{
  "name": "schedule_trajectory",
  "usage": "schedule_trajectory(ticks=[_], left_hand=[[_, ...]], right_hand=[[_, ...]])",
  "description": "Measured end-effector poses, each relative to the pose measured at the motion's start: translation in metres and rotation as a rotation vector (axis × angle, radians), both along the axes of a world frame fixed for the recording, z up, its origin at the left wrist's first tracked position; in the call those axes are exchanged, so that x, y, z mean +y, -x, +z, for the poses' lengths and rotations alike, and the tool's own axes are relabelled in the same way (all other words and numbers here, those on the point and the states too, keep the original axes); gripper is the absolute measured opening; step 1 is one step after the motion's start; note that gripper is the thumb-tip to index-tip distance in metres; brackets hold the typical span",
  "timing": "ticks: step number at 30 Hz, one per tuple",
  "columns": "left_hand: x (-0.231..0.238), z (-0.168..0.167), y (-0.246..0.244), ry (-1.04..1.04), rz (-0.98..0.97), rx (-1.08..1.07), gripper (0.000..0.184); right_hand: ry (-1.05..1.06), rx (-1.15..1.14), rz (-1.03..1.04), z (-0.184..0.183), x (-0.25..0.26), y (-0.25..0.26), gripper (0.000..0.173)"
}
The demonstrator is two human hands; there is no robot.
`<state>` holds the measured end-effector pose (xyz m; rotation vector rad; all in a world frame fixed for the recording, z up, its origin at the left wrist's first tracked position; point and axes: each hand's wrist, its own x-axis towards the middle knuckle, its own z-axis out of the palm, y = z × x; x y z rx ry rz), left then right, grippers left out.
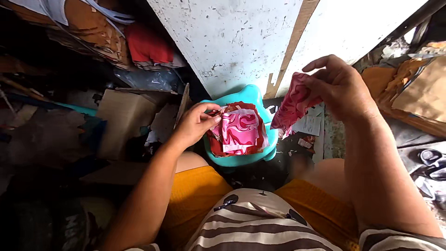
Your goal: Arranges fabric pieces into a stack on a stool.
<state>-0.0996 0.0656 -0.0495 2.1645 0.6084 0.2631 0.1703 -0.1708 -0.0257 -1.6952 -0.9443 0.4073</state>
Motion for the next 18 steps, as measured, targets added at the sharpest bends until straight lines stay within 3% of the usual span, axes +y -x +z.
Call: schedule_trajectory(ticks=[4, 8, 11, 18], left_hand=[[0.003, -0.004, -0.005, -0.052, 0.025, 0.003, 0.014], [0.006, -0.037, -0.009, -0.118, -0.006, 0.192, 0.027], [-0.002, -0.043, -0.015, -0.127, -0.053, 0.253, 0.026], [-0.009, -0.033, -0.023, -0.182, -0.050, 0.121, 0.016]], right_hand=[[-0.093, -0.057, 0.071, 0.026, 0.014, 0.010, 0.025], [-0.151, -0.152, 0.123, 0.043, 0.018, 0.017, 0.021], [-0.143, -0.149, 0.112, 0.048, 0.017, 0.020, 0.020], [-0.140, -0.169, 0.078, 0.036, -0.002, 0.014, 0.019]])
